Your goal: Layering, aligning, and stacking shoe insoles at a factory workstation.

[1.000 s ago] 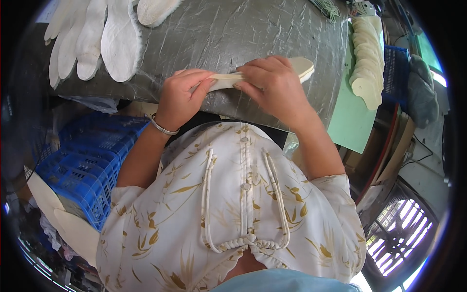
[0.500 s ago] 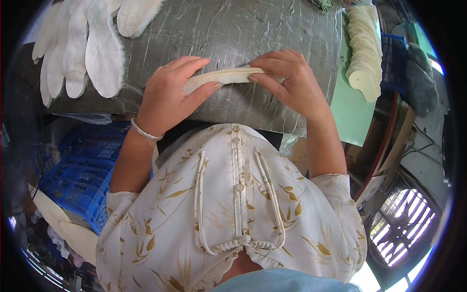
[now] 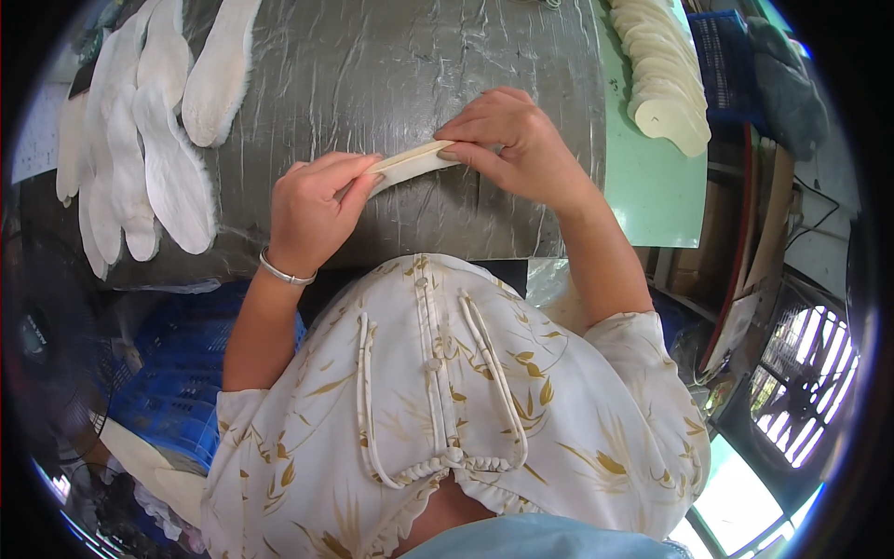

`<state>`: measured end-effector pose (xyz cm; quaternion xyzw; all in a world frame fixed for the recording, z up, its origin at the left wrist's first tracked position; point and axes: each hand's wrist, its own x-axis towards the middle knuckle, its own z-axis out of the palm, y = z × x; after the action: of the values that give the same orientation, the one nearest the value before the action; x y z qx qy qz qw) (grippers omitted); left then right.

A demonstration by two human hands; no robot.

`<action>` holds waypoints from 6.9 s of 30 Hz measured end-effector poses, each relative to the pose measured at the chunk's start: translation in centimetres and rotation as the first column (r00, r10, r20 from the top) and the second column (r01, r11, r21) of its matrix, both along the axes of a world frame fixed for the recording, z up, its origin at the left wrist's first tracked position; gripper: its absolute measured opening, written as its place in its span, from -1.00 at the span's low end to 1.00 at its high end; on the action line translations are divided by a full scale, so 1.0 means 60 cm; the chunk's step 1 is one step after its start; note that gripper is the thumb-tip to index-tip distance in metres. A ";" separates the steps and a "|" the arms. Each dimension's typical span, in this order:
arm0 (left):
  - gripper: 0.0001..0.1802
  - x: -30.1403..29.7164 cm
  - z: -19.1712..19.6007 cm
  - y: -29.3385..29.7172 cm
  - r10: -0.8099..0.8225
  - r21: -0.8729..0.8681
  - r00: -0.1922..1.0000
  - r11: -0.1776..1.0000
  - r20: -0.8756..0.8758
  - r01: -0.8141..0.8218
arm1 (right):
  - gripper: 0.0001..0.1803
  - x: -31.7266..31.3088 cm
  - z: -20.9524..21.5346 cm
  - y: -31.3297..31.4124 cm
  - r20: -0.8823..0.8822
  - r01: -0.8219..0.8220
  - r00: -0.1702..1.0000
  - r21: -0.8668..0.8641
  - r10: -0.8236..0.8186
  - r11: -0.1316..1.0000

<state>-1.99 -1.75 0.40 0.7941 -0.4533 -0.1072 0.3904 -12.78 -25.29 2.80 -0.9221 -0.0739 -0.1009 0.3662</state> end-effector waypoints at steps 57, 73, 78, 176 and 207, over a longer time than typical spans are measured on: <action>-0.75 0.003 0.032 0.006 0.002 -0.270 1.000 0.963 0.026 0.005 | -0.74 -0.129 -0.004 -0.054 0.330 0.096 0.921 0.327 -0.209 0.940; -0.75 -0.047 0.102 -0.073 -0.068 -0.176 0.908 0.972 0.412 0.153 | -0.81 -0.143 0.050 -0.018 0.399 0.245 0.882 0.069 -0.251 0.967; -0.78 -0.063 0.092 -0.093 0.029 -0.239 0.962 0.970 0.272 0.039 | -0.63 -0.140 0.031 -0.020 0.455 0.465 0.767 0.091 -0.453 0.880; -0.82 -0.339 0.105 0.652 0.899 -0.239 -0.129 -0.028 0.419 -0.971 | -0.83 -0.142 -0.052 -0.287 -0.781 0.301 0.619 0.142 -0.080 0.943; -0.62 -0.290 0.323 1.143 0.460 -0.653 -0.744 -0.376 0.485 -0.657 | -0.72 -0.111 0.031 -0.189 -0.455 0.338 0.846 0.055 -0.278 0.940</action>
<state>-19.40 66.85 19.76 0.7335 0.3376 0.5859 -0.0688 -19.46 -36.62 4.67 -0.8941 0.1667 0.0480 0.4130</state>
